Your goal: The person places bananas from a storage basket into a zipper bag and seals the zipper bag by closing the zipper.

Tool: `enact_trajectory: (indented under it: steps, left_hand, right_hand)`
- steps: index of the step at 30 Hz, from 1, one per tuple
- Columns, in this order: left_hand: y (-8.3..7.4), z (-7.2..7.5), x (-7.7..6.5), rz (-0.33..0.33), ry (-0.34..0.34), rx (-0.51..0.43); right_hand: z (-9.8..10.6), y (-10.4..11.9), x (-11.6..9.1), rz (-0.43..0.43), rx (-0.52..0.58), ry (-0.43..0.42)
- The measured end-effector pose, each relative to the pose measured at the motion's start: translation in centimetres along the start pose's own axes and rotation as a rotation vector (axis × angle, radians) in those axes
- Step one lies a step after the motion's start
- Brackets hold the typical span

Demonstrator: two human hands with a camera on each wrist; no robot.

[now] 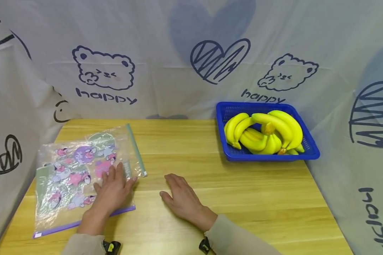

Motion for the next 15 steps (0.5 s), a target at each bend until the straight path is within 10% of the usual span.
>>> enact_trajectory:
  steps: [15]
  left_hand:
    - [-5.3, -1.9, 2.0, -0.081, 0.083, -0.097]
  right_hand:
    - [0.2, 0.1, -0.3, 0.023, -0.054, -0.026]
Point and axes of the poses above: each hand's wrist, its own x-axis towards the middle knuckle, its own z-axis out of the back of the hand, y = z × x, the point moved 10 cm from there along x, towards the middle knuckle, and after that the axes turned 11 degrees about -z, right-handed, at the moved point
